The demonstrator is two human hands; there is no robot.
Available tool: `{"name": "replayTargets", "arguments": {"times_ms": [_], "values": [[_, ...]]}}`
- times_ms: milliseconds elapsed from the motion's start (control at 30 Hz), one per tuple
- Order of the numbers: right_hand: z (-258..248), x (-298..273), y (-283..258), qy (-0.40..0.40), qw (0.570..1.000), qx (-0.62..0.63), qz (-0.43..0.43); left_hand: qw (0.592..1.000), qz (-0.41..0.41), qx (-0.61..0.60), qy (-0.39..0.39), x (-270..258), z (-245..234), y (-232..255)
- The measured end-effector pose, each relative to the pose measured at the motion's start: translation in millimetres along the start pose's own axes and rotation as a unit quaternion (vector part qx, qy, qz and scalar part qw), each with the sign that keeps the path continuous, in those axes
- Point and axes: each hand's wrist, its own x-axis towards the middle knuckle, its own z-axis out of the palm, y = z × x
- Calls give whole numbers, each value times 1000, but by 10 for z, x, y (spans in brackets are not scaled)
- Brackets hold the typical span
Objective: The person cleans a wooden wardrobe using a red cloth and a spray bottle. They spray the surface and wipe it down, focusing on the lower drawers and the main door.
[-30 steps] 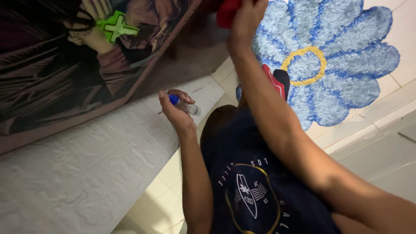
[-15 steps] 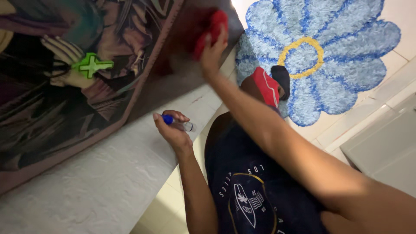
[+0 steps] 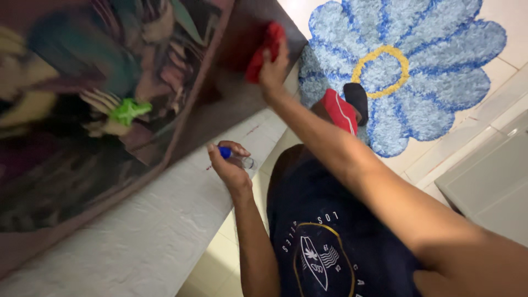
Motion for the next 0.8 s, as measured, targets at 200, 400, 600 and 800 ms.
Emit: {"name": "replayTargets", "arguments": {"times_ms": [200,400,600,800], "values": [[-124,599,-635,-21,997,8,-76,1000,-13,16,-18,-20,665,177],[-435,749,-950,-103,994,-25,-35,998,-26,50,-38,6,1475,423],[-490,1014,-1167,-170,980,-4,-102,997,-42,57,-43,32,2051,509],[-640,1255,-1404,-255,964,-47,-53,997,-30,41,-54,14,2232,603]]}}
